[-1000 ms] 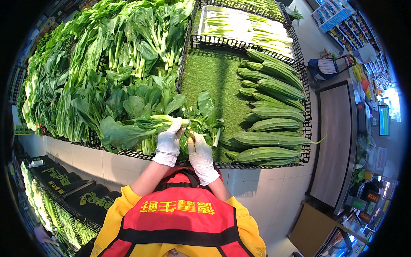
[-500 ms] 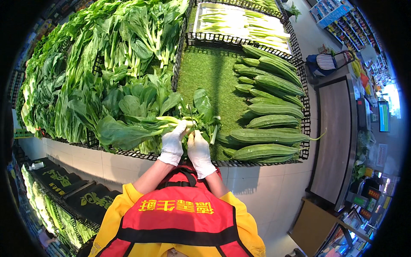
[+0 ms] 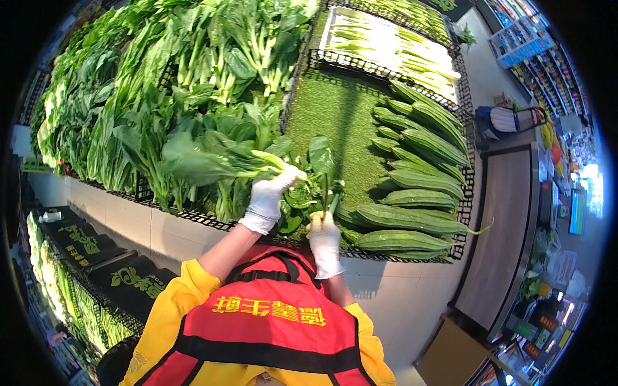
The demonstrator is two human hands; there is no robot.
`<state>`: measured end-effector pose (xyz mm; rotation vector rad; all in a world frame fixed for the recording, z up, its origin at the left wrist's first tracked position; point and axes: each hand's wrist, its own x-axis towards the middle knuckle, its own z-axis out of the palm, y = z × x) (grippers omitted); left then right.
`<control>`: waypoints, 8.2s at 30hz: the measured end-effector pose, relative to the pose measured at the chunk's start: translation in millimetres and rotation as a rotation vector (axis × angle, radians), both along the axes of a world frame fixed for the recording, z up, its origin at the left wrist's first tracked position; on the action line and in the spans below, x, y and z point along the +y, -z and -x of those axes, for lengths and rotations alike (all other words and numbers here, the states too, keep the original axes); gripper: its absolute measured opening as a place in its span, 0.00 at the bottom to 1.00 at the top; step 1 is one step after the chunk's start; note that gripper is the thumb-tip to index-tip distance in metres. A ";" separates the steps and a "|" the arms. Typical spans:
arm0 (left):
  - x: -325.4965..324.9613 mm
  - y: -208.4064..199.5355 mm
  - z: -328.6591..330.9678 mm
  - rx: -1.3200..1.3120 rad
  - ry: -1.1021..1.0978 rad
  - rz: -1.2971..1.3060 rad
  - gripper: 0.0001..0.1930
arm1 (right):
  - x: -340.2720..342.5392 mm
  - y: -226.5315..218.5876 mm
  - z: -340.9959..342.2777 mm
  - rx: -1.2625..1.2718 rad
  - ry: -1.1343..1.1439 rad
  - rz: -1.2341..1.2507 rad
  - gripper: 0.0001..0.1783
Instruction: The person walks through a supermarket produce section and trims the ends of leafy green vegetables using a small knife. The trimmed ends are discarded, and the cleaned vegetables are placed back on the display.
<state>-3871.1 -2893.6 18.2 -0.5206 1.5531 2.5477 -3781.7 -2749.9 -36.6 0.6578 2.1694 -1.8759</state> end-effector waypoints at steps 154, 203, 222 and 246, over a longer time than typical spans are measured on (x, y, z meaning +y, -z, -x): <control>-40.9 -0.7 -48.0 -0.185 -0.320 -0.471 0.08 | -16.7 2.7 -5.1 0.134 -0.469 -0.566 0.10; -237.9 -35.3 -51.1 0.051 -0.026 -0.447 0.10 | -16.2 -2.0 -9.1 -0.098 -0.267 -0.136 0.09; -8.8 8.5 -57.9 -0.192 -0.167 -0.334 0.07 | -32.7 -54.6 1.0 0.462 -0.275 -0.460 0.08; -181.1 10.9 -59.0 0.046 -0.143 1.055 0.29 | 26.3 29.4 -4.3 -0.278 -0.112 0.182 0.11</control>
